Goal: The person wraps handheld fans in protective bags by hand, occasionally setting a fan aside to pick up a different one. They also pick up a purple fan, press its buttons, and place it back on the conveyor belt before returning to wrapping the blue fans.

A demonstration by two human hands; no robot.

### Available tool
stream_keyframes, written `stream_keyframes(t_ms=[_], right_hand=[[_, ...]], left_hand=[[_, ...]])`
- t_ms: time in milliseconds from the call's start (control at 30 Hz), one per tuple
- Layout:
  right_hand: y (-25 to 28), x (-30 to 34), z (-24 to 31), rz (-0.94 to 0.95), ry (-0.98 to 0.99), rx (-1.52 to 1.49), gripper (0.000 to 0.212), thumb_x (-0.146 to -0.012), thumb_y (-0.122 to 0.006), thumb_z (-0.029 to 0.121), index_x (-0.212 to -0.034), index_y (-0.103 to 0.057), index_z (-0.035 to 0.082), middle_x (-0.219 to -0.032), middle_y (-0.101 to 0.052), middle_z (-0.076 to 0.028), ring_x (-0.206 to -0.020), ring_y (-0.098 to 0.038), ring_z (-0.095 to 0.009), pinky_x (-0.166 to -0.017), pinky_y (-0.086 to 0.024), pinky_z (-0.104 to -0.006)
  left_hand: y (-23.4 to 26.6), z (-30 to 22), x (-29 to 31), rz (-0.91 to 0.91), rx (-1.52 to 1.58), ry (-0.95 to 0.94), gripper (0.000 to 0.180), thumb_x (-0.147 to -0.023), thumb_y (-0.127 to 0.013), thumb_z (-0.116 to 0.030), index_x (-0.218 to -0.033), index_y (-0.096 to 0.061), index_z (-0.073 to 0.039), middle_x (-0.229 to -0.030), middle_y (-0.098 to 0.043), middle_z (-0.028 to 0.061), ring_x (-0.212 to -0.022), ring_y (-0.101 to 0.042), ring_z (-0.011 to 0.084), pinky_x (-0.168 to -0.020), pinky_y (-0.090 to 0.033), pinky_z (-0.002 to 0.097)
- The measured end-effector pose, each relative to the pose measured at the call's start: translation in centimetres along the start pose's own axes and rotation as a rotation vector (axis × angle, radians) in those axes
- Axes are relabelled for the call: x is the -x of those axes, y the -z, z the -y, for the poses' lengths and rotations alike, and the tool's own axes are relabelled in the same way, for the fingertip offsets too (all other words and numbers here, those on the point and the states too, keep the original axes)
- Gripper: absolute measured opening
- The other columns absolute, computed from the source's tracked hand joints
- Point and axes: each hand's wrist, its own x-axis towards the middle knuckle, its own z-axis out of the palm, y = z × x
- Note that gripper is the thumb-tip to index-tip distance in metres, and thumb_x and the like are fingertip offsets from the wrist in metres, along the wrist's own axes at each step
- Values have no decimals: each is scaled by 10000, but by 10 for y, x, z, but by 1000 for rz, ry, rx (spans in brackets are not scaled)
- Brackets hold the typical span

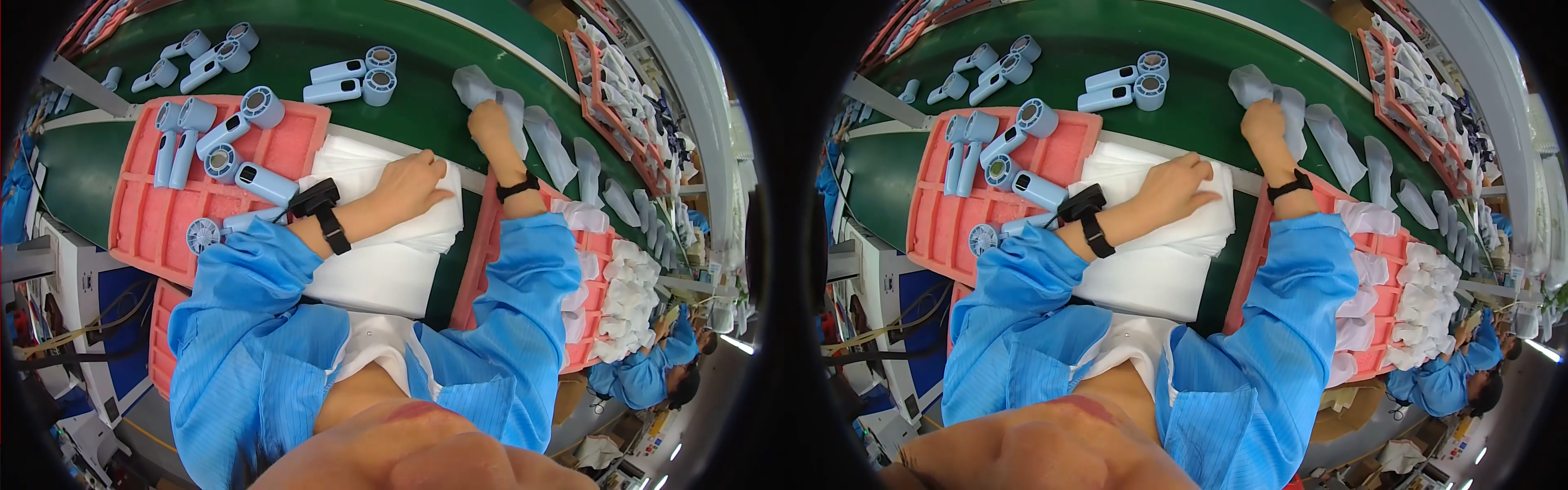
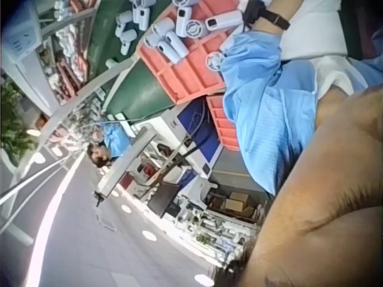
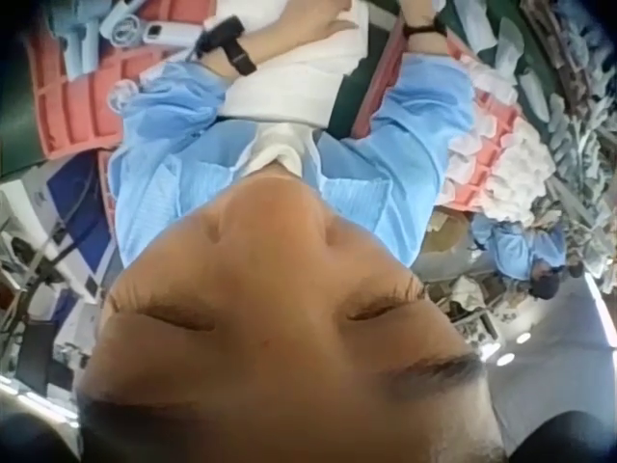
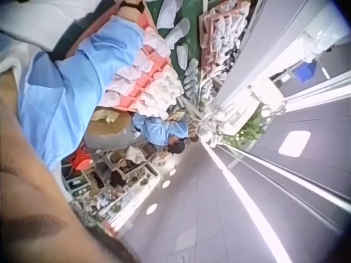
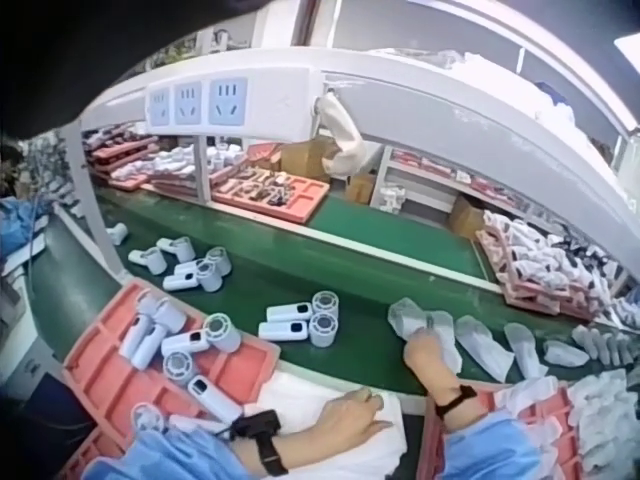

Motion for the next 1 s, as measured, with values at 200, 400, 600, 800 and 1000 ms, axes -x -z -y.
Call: stream_keyframes(t_ms=[200,400,600,800,1000], right_hand=[[76,26,92,-405,251,-271,475,-751,-702,278,-1089,-581,-31,-1085,-589,-217,-1019,-584,-327,-838,-492,-392],[22,-14,138,182,268,-1073,612,-571,-851,226,-1079,-599,-4,-981,-654,-103,-891,-617,-194,-796,-485,-283],[79,18,103,-102,278,-1293,595,-537,-866,176,-1036,-599,-9,-917,-652,-67,-816,-613,-145,-743,-492,-268],[159,74,-11,-269,198,-1513,564,-610,-801,54,-1111,-549,-10,-888,-634,-62,-727,-613,-118,-615,-480,-223],[165,134,-76,-397,278,-1448,603,-568,-810,79,-1101,-541,-8,-964,-612,-77,-843,-610,-151,-768,-483,-269]], left_hand=[[-1,8,6,-12,-168,-27,278,-712,-719,-244,-844,-590,-38,-823,-544,106,-789,-572,262,-639,-485,375],[-16,6,8,-90,-89,-38,154,-740,-700,-213,-778,-622,-87,-809,-556,52,-766,-573,234,-613,-470,361],[-5,9,3,-12,129,107,112,-761,-687,-190,-772,-638,-90,-789,-592,52,-693,-584,242,-596,-460,358],[24,15,-9,74,336,236,117,-770,-682,-208,-775,-672,-91,-794,-637,64,-645,-578,230,-577,-452,334],[45,-3,-26,121,582,233,115,-787,-682,-184,-778,-669,-69,-781,-631,33,-604,-537,141,-538,-415,272]])
